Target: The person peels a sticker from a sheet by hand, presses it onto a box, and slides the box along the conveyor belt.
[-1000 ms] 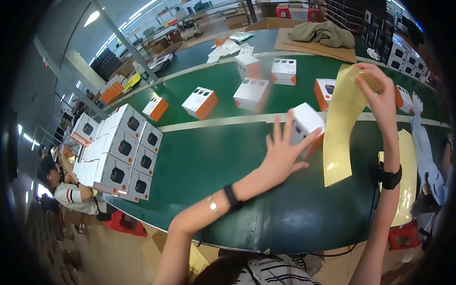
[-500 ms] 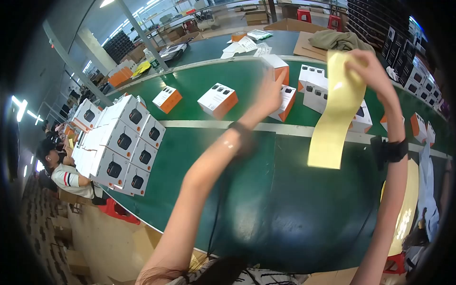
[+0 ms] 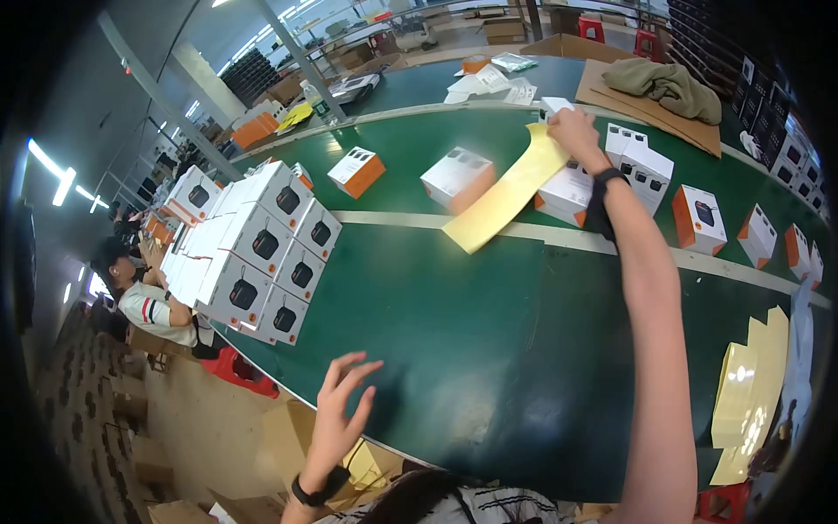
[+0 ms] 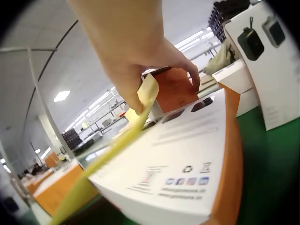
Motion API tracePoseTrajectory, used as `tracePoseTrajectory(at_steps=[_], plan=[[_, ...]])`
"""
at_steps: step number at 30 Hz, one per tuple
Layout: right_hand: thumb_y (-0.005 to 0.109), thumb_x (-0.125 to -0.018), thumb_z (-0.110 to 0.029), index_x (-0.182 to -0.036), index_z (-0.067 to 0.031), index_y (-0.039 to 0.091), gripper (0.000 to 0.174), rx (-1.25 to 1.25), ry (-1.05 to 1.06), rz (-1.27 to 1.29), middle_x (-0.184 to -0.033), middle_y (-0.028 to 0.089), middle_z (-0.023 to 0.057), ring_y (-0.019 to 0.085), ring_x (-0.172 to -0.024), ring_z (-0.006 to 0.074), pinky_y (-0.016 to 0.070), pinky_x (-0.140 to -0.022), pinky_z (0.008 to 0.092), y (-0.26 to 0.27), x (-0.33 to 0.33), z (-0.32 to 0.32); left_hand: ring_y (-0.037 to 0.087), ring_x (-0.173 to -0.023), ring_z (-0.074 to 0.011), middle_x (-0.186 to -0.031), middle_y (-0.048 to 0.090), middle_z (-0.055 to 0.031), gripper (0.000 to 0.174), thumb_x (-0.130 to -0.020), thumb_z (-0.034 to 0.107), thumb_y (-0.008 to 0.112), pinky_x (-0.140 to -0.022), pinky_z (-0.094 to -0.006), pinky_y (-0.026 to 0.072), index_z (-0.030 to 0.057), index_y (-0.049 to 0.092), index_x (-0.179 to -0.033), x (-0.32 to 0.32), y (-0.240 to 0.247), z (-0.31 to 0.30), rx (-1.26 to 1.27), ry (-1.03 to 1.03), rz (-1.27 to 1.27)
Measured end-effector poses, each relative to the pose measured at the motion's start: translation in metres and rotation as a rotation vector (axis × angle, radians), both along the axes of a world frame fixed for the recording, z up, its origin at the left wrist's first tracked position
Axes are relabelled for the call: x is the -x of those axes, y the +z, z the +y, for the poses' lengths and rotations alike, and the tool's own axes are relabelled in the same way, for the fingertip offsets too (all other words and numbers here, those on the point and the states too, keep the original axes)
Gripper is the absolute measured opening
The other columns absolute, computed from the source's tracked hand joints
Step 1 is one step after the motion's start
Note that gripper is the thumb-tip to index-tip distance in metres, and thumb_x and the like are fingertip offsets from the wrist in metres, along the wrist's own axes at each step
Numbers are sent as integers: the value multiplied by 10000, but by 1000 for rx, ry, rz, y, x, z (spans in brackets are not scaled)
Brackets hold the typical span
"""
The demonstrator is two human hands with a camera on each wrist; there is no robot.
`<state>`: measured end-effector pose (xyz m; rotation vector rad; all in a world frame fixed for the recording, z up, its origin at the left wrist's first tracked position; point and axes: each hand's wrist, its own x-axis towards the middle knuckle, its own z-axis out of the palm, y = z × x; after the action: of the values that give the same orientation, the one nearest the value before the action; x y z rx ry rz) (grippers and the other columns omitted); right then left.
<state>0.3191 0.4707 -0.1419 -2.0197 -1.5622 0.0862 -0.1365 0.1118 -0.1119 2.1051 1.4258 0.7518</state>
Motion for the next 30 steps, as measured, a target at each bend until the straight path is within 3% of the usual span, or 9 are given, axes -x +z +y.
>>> tracePoseTrajectory(at_steps=[2, 6, 8, 10, 14, 18, 22, 26, 30], plan=[[721, -776, -178, -964, -173, 768, 194, -201, 92, -257, -1275, 562, 187, 516, -1160, 436, 420, -1011, 432, 19, -2, -35, 613, -1097, -296, -1264, 541, -175, 366, -854, -49, 578, -893, -349, 526, 50, 643, -1200, 8, -2, -9, 2, 90, -6], [730, -803, -154, -925, -90, 747, 138, -809, 249, -322, -1310, 568, 201, 585, -1088, 331, 416, -997, 381, 89, 26, -160, 576, -1156, -306, -1280, 547, -173, 457, -841, -34, 608, -904, -369, 519, 25, 572, -1292, -15, 1, -21, -104, 17, -164], [735, -802, -140, -914, -40, 726, 150, -554, 556, 77, -1345, 558, 198, 572, -1131, 300, 405, -999, 353, 113, 49, -241, 498, -1259, -329, -1404, 440, -188, 598, -825, -16, 642, -958, -394, 485, 44, 475, -1396, -31, 7, -24, -153, -65, -201], [724, -793, -108, -891, -26, 734, 127, -65, 551, 370, -1355, 552, 187, 550, -1174, 259, 393, -1003, 346, 113, 75, -312, 417, -1323, -369, -1481, 341, -215, 712, -794, 9, 708, -1022, -433, 432, 51, 417, -1443, -47, 7, -25, -207, -110, -310], [734, -699, -66, -789, -45, 752, 94, 66, 984, 174, -1294, 586, 173, 561, -1152, 312, 406, -1001, 396, 84, 131, -384, 357, -1384, -391, -1533, 290, -220, 700, -781, 24, 743, -1061, -444, 397, 86, 475, -1424, -68, -5, -18, -487, -267, -241], [696, -724, -54, -795, -36, 748, 90, 70, 890, 209, -1304, 588, 169, 554, -1165, 341, 405, -1010, 403, 69, 152, -422, 412, -1362, -366, -1504, 361, -193, 547, -819, -17, 676, -1066, -397, 411, 101, 571, -1343, -71, -29, -13, -150, -666, -351], [665, -791, -29, -846, 50, 684, 98, -82, 555, 485, -1212, 636, 185, 576, -1152, 283, 443, -956, 375, 70, 151, -467, 513, -1286, -319, -1402, 508, -132, 441, -855, -31, 577, -1047, -393, 446, 113, 622, -1269, -91, -42, -25, -367, -721, -322], [652, -841, -20, -839, 74, 637, 96, -88, 53, 549, -892, 687, 109, 618, -802, 144, 457, -744, 234, 58, 158, -522, 538, -1270, -304, -1374, 554, -100, 417, -867, -46, 557, -1037, -382, 451, 97, 631, -1252, -97, -42, -20, -475, -675, -237], [679, -811, -5, -823, 68, 623, 93, -277, 136, 533, -802, 667, 73, 587, -705, 118, 438, -646, 235, 67, 169, -546, 606, -1197, -277, -1311, 617, -96, 453, -856, 1, 651, -1009, -390, 460, 42, 587, -1302, -89, 10, -46, -378, -731, -453]])
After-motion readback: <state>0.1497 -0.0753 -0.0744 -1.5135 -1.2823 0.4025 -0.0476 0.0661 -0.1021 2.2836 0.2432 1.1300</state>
